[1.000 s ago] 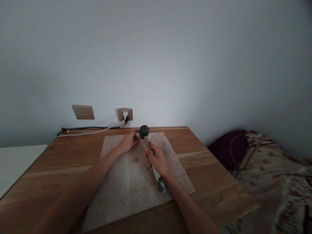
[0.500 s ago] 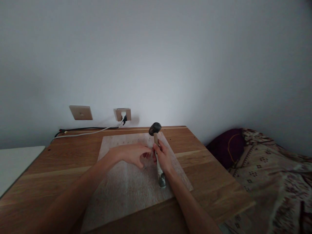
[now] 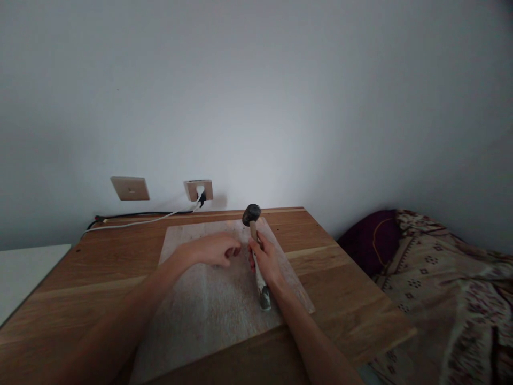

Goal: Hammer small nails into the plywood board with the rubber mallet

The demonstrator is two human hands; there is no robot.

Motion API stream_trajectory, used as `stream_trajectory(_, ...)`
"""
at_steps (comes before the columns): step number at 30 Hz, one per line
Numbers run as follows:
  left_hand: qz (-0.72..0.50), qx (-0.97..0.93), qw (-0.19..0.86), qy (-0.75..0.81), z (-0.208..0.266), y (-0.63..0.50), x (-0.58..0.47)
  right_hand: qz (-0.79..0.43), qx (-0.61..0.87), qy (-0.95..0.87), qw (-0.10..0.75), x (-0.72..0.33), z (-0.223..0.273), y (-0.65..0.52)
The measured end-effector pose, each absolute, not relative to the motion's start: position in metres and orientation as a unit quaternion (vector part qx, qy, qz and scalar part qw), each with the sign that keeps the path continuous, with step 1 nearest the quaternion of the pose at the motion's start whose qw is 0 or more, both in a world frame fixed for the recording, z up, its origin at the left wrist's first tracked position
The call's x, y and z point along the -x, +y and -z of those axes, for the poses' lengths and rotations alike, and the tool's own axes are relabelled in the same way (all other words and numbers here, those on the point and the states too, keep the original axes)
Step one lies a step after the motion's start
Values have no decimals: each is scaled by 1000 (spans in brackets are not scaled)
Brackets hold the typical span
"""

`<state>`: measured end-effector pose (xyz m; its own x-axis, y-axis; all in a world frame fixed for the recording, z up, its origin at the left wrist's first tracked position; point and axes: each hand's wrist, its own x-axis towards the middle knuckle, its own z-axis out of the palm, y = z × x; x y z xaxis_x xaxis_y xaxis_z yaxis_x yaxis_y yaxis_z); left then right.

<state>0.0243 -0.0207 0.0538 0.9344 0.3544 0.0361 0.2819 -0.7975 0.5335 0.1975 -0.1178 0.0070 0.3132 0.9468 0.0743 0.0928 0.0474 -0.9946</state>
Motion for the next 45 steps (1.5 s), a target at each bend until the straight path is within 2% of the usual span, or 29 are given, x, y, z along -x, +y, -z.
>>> stream_trajectory(6, -196, -880, 339, 268, -31, 40, 2, -387, 581, -452, 555, -197, -1, -116)
stream_trajectory(11, -243, -857, 331, 310, -11, 58, 10, -389, 584, -455, 549, -197, 3, -115)
stream_trajectory(35, -259, -845, 357, 302, 11, 61, 11, -394, 579, -465, 542, -193, 1, -119)
stream_trajectory(45, -295, -814, 399, 302, 23, 66, 12, -453, 536, -476, 530, -175, -10, -108)
